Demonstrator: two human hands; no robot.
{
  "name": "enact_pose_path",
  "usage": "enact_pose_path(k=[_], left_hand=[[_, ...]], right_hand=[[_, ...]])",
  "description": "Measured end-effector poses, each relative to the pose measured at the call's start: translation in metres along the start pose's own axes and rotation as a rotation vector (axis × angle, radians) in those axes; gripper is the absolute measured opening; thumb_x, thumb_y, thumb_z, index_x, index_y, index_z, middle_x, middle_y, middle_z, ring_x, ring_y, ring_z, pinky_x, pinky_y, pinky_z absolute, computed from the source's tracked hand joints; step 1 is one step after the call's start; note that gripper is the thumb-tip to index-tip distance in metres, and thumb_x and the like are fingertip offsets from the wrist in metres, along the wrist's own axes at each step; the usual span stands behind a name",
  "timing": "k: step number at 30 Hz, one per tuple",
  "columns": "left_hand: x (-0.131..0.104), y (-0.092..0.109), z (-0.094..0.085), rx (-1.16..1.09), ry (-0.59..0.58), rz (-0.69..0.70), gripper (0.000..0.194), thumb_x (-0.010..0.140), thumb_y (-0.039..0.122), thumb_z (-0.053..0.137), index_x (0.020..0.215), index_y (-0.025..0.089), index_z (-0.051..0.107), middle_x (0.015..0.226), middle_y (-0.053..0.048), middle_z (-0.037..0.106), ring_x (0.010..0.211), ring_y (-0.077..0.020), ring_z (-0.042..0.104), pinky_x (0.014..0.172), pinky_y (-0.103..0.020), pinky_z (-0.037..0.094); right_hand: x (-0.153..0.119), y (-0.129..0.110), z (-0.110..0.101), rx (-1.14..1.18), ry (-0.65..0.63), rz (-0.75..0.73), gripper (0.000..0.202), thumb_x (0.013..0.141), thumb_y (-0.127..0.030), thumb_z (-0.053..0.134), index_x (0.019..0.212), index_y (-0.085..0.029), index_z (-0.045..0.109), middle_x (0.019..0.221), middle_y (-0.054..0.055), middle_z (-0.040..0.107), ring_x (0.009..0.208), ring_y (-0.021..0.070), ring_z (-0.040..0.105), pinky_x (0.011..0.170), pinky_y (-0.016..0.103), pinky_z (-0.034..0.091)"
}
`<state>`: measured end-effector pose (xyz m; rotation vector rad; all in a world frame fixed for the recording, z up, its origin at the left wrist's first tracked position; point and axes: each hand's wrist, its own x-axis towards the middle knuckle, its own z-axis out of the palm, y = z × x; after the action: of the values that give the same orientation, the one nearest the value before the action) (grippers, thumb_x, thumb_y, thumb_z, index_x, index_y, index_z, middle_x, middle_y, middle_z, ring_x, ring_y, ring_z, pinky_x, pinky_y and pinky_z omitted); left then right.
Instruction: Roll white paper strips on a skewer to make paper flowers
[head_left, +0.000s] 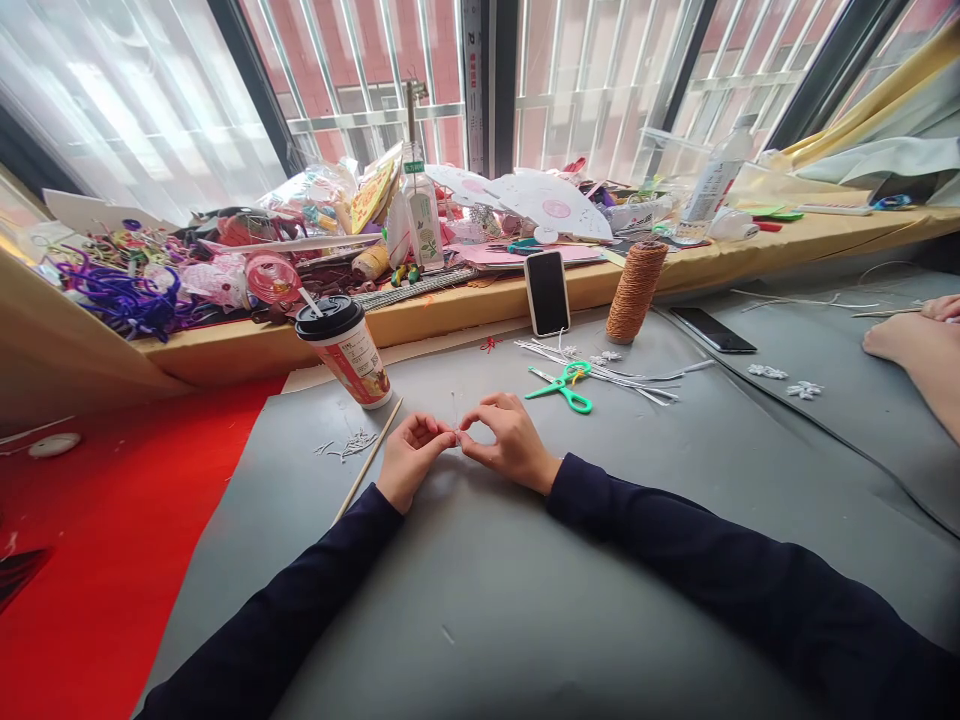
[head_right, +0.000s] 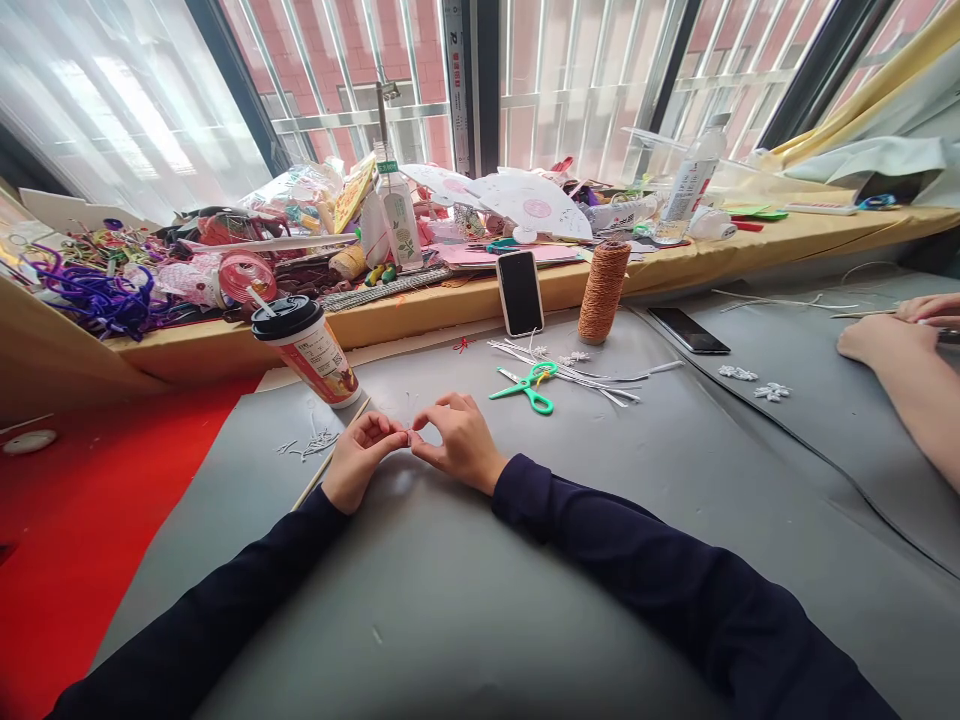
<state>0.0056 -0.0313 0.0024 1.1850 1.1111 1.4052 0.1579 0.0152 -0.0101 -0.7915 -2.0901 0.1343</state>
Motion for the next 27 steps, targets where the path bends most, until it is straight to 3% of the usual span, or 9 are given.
enact_pose_path(k=[18,27], left_hand=[[0.0002,-0.0024,-0.0009,0.054,-0.006,0.026,0.021,0.061,0.023,0.068,0.068,0.015,0.049,0.072,0.000,0.057,0.073,-0.0116,0.056,0.073,-0.027,0.044],[0.0010,-0.0006,-0.0011,0.003,-0.032,-0.045,0.020,0.061,0.022,0.066,0.072,0.015,0.052,0.069,0.000,0.060,0.070,-0.0129,0.058,0.074,-0.030,0.045]], right_hand=[[-0.0004,-0.0004,-0.0002,0.051,-0.039,0.002,0.007,0.072,-0.027,0.056,0.073,-0.021,0.058,0.071,0.000,0.062,0.079,0.0158,0.050,0.078,0.031,0.035],[-0.0005,-0.0018,-0.0019,0.073,-0.048,-0.016,0.005,0.072,-0.023,0.054,0.073,-0.020,0.058,0.075,0.002,0.060,0.080,0.0149,0.050,0.077,0.029,0.036]])
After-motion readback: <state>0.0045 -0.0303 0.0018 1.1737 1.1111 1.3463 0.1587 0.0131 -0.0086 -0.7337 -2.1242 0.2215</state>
